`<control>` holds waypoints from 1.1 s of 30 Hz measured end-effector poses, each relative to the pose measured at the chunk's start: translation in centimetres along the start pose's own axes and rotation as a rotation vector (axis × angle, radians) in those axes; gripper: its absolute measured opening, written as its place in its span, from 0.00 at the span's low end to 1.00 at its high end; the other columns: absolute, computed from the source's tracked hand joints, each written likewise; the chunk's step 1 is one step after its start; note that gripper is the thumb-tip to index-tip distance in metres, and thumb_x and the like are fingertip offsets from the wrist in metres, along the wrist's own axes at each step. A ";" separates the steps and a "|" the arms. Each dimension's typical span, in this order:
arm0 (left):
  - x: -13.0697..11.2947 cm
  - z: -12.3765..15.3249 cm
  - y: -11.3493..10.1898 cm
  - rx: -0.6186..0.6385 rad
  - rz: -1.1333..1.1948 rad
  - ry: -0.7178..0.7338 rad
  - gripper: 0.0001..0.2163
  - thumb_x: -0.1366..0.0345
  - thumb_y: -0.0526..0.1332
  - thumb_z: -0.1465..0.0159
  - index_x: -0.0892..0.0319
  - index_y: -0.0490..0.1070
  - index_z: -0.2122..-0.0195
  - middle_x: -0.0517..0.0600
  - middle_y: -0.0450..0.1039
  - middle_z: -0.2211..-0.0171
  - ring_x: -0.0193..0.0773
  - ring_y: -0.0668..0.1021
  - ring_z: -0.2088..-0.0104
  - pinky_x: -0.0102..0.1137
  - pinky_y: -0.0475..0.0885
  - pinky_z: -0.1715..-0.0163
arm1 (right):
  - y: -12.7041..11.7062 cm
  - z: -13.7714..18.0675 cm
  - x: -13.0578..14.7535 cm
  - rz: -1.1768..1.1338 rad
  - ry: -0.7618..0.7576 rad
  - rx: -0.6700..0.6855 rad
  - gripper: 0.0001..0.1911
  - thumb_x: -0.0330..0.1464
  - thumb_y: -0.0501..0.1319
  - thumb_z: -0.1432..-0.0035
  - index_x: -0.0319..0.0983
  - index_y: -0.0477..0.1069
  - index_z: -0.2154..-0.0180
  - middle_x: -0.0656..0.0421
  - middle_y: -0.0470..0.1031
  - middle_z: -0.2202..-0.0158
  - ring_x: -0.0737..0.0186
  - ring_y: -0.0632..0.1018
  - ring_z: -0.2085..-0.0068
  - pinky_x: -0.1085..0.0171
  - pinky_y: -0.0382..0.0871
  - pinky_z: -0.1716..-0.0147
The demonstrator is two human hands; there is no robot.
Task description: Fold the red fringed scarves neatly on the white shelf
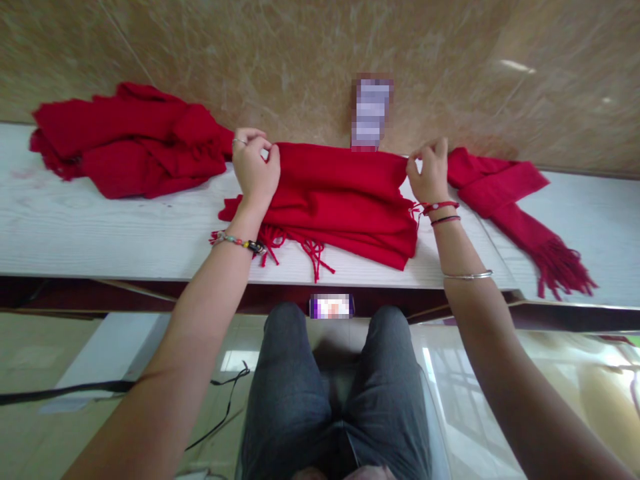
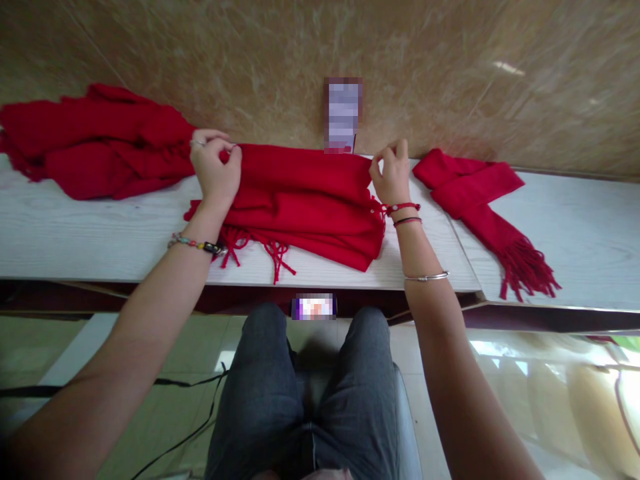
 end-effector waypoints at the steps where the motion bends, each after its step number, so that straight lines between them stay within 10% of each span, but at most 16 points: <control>1: 0.0 -0.1 -0.2 -0.013 -0.009 -0.002 0.07 0.65 0.56 0.36 0.57 0.67 0.72 0.47 0.69 0.55 0.39 0.69 0.50 0.40 0.63 0.45 | -0.3 0.0 -0.3 0.007 0.008 -0.011 0.22 0.42 0.43 0.34 0.38 0.71 0.59 0.48 0.66 0.56 0.51 0.71 0.52 0.49 0.67 0.55; 9: 0.6 0.8 2.8 0.682 -0.097 0.069 0.11 0.72 0.60 0.46 0.59 0.63 0.84 0.46 0.63 0.82 0.37 0.71 0.69 0.35 0.68 0.59 | 1.6 1.6 0.8 -0.078 0.019 0.712 0.10 0.34 0.59 0.50 0.38 0.71 0.80 0.54 0.71 0.78 0.58 0.72 0.71 0.58 0.66 0.67; 17: -1.4 1.1 2.0 0.371 0.042 0.241 0.10 0.69 0.55 0.37 0.62 0.70 0.56 0.51 0.67 0.54 0.39 0.70 0.50 0.34 0.63 0.46 | 0.1 0.6 3.6 -0.219 0.104 0.199 0.14 0.33 0.56 0.46 0.38 0.74 0.58 0.50 0.72 0.60 0.55 0.73 0.61 0.55 0.69 0.58; 24: -1.2 1.5 4.1 0.429 0.106 0.368 0.03 0.71 0.60 0.40 0.56 0.70 0.67 0.50 0.70 0.58 0.39 0.71 0.53 0.36 0.67 0.49 | 2.2 0.7 5.7 -0.220 0.074 0.230 0.08 0.30 0.59 0.48 0.38 0.74 0.65 0.52 0.71 0.63 0.53 0.72 0.60 0.52 0.68 0.55; 33: -1.9 0.3 -1.3 -0.145 0.175 0.200 0.09 0.64 0.57 0.36 0.56 0.61 0.73 0.52 0.67 0.57 0.42 0.69 0.52 0.42 0.60 0.46 | -2.3 0.0 3.3 -0.166 0.159 -0.331 0.18 0.43 0.48 0.36 0.40 0.71 0.65 0.53 0.68 0.64 0.55 0.72 0.59 0.52 0.68 0.59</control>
Point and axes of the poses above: each hand's wrist, its own z-axis away from the middle knuckle, its own y-axis out of the palm, x = y × z, the point moved 3 cm from there along -z, towards the middle knuckle
